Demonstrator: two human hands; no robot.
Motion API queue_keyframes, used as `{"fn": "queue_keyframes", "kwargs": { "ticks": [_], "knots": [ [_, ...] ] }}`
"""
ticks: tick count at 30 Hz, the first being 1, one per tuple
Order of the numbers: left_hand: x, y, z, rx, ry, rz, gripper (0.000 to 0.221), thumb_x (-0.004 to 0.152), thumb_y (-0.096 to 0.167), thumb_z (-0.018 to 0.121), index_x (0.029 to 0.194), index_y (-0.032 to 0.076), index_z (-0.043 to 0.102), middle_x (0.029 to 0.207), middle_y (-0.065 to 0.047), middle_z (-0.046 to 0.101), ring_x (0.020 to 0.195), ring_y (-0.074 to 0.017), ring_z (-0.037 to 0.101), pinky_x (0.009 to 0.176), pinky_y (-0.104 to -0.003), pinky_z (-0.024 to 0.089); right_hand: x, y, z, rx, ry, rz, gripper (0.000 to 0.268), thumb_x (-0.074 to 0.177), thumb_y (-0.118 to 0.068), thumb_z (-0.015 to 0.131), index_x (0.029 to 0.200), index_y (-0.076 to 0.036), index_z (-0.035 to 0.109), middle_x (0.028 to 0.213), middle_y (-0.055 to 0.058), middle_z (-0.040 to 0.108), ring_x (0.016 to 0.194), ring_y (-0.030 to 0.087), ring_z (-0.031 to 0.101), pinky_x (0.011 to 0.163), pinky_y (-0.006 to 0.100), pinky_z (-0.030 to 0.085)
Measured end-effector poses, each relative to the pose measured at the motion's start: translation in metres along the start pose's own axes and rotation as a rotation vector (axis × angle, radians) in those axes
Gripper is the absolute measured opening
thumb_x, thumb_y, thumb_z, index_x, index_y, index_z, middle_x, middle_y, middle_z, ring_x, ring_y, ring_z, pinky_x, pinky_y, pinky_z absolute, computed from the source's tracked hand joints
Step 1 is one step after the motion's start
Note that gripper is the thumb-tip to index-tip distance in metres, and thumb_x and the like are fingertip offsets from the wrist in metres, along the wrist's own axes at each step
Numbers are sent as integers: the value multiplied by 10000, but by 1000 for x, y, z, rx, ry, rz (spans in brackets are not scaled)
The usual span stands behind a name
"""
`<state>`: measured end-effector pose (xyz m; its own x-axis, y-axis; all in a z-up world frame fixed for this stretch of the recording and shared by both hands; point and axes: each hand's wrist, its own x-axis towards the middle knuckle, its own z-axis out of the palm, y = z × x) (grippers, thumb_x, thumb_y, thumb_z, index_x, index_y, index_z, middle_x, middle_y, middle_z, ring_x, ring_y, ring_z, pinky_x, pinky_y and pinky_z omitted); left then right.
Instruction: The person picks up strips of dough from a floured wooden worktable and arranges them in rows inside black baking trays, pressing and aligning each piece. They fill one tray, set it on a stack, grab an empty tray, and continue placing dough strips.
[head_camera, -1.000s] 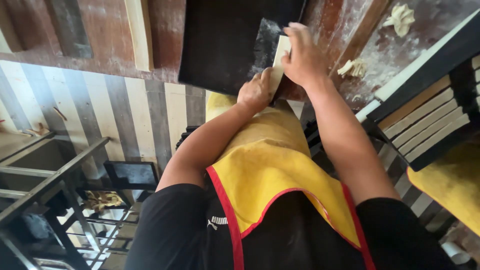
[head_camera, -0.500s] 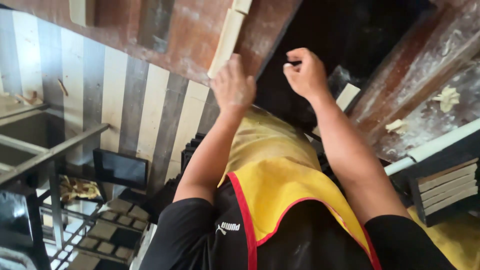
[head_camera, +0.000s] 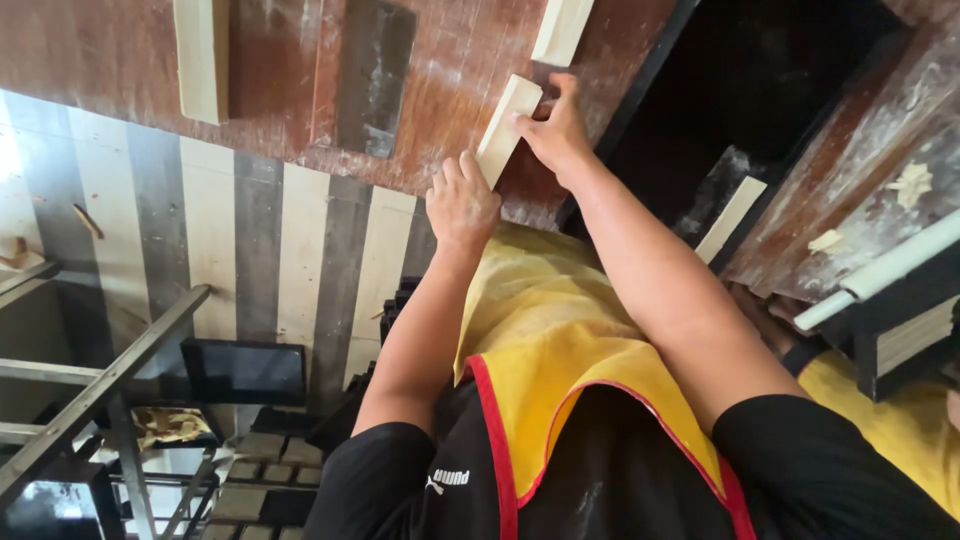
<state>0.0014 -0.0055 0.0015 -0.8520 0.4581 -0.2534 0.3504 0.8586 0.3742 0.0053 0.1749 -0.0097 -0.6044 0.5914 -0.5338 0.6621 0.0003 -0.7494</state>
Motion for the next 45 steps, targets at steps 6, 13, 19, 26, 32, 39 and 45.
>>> {"fn": "queue_keyframes", "kwargs": {
  "ticks": [6, 13, 19, 26, 32, 39, 45],
  "knots": [
    [7, -3, -46, 19, -133, -9, 560, 735, 397, 800, 1151, 98, 575, 1033, -114, 630, 952, -341, 666, 800, -503, 535, 14, -2, 2, -624, -36, -386, 676, 839, -307, 934, 1273, 3, 519, 1226, 261, 542, 1073, 359, 612, 941, 451, 511],
    [41, -34, -45, -289, -444, -104, 669, 801, 503, 815, 1294, 111, 588, 1196, -128, 702, 1116, -334, 682, 959, -451, 541, 13, -12, 1, -506, -270, -121, 682, 756, -347, 914, 1237, -19, 558, 1222, 188, 637, 1138, 320, 649, 983, 411, 520],
    [50, -20, -64, -462, -218, 403, 977, 646, 378, 929, 1439, 16, 487, 1323, -216, 615, 1208, -412, 587, 1033, -466, 453, -24, -22, -28, -420, -386, -455, 533, 719, -313, 925, 1106, -37, 683, 1102, 177, 710, 1041, 351, 683, 912, 436, 538],
    [-18, 54, -40, -338, -461, 387, 761, 724, 403, 942, 1318, 97, 579, 1146, -155, 730, 1084, -344, 690, 1003, -476, 472, -84, -18, -170, 21, -621, -574, 484, 800, -261, 885, 1192, -56, 689, 1122, 86, 762, 1036, 197, 747, 924, 341, 589],
    [-82, 176, 50, -1028, -820, -102, 480, 1047, 334, 638, 1378, -8, 579, 1045, -65, 676, 823, -124, 613, 689, -317, 542, -49, 50, -298, -393, -441, -260, 430, 958, -263, 755, 1308, -28, 673, 1171, 166, 757, 985, 225, 747, 866, 346, 593],
    [-93, 261, 165, -913, -713, -156, 662, 989, 279, 662, 1501, 0, 348, 1042, -107, 736, 917, -175, 701, 828, -329, 564, -13, 104, -350, -287, -546, 298, 441, 1011, -273, 623, 1359, -4, 593, 1106, 162, 742, 821, 217, 749, 594, 296, 604],
    [-102, 260, 165, -448, -633, 124, 779, 891, 289, 738, 1429, -9, 259, 984, -249, 708, 909, -415, 714, 817, -464, 553, -28, 153, -343, -316, -482, 167, 440, 948, -240, 728, 1348, -87, 628, 1146, 130, 741, 860, 209, 737, 713, 328, 614]
  ]
}}
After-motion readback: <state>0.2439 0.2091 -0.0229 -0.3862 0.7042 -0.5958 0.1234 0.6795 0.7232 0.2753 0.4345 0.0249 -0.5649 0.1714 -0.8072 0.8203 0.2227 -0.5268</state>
